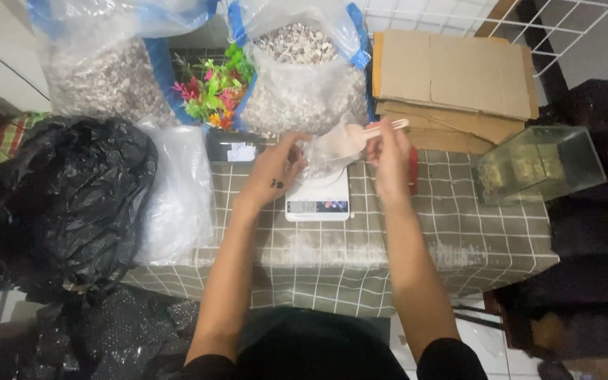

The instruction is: The person is scooping small white stones from a large bag into a small plastic bag and weighing them on a digital scale to create small packages.

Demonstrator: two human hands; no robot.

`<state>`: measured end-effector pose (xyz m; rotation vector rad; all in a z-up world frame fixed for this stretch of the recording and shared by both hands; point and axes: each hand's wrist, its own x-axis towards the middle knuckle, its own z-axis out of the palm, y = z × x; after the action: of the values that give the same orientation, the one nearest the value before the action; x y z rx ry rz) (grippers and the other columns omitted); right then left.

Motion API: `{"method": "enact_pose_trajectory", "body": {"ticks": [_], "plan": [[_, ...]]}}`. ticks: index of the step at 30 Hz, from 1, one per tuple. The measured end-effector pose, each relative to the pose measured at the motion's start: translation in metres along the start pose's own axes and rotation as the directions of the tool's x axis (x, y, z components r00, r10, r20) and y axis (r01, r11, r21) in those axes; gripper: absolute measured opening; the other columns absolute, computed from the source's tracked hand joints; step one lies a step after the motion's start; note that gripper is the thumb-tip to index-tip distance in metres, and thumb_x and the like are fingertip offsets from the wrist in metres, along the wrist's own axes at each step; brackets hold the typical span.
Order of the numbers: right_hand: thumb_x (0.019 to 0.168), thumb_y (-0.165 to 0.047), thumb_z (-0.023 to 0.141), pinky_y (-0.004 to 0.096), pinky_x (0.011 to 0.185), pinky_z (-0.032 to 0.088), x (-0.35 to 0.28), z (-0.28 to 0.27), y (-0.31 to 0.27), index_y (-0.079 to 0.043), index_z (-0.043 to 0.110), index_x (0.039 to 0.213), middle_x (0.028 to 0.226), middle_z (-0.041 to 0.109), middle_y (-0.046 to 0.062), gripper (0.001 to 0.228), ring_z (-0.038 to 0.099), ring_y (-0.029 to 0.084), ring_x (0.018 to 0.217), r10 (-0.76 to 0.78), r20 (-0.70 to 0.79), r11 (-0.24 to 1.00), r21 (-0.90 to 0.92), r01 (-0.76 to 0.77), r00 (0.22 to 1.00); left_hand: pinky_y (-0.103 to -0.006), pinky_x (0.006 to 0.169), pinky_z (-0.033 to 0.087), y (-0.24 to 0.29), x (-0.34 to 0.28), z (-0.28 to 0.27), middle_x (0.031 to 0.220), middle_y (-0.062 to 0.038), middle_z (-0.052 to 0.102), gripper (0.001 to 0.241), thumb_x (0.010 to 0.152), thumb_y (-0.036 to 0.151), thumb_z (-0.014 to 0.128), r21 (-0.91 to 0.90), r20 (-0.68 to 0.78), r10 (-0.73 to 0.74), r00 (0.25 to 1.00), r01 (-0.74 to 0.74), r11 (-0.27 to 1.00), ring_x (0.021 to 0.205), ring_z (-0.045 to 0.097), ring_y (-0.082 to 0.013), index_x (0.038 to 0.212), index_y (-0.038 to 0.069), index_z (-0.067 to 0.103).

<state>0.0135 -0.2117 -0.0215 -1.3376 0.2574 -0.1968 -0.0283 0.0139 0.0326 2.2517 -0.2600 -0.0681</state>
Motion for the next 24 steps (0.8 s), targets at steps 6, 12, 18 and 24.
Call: {"method": "enact_pose_trajectory", "body": {"ticks": [6,12,18,24], "plan": [[0.105,-0.040,0.052,0.014,0.043,0.029,-0.022,0.003,-0.029,-0.006,0.069,0.099,0.055,0.042,-0.001,0.038,0.043,0.005,0.049,-0.108,-0.069,0.993,0.029,0.110,0.992,-0.0499,0.098,0.055,0.042,0.013,-0.003,0.131,-0.021,0.056,0.053,0.092,0.002,0.057,-0.001,-0.113,0.420,0.900,-0.423,0.906,0.096,0.071,-0.0266,0.140,0.024,0.051],[0.105,-0.042,0.051,0.015,0.048,0.032,-0.035,0.020,-0.022,-0.009,0.068,0.098,0.055,0.046,-0.002,0.038,0.045,0.005,0.052,-0.116,-0.210,0.992,0.025,0.124,0.971,-0.0438,0.086,0.054,0.015,0.053,0.028,0.106,-0.008,0.069,0.026,0.096,0.037,0.062,0.267,-0.296,0.527,0.796,-0.461,0.846,0.097,0.070,-0.0321,0.090,0.015,0.073],[0.104,-0.041,0.052,0.014,0.046,0.031,-0.021,0.007,0.000,-0.009,0.068,0.096,0.054,0.045,-0.002,0.037,0.045,0.005,0.050,-0.132,-0.292,0.989,0.031,0.147,0.947,-0.0364,0.077,0.055,-0.006,0.040,0.015,0.087,-0.008,0.073,0.020,0.093,0.030,0.070,0.259,-0.323,0.286,0.902,-0.206,0.944,0.075,0.072,-0.0246,0.088,0.012,0.078],[0.103,-0.036,0.053,0.015,0.041,0.030,-0.042,0.024,-0.026,-0.009,0.067,0.092,0.053,0.044,-0.003,0.033,0.044,0.005,0.047,-0.120,-0.211,0.989,0.057,0.135,0.970,-0.0455,0.084,0.057,-0.021,0.019,-0.008,0.102,-0.010,0.071,0.017,0.084,0.022,0.078,0.119,-0.176,0.096,0.980,-0.076,0.990,0.095,0.072,-0.0344,0.099,0.015,0.077]]}}
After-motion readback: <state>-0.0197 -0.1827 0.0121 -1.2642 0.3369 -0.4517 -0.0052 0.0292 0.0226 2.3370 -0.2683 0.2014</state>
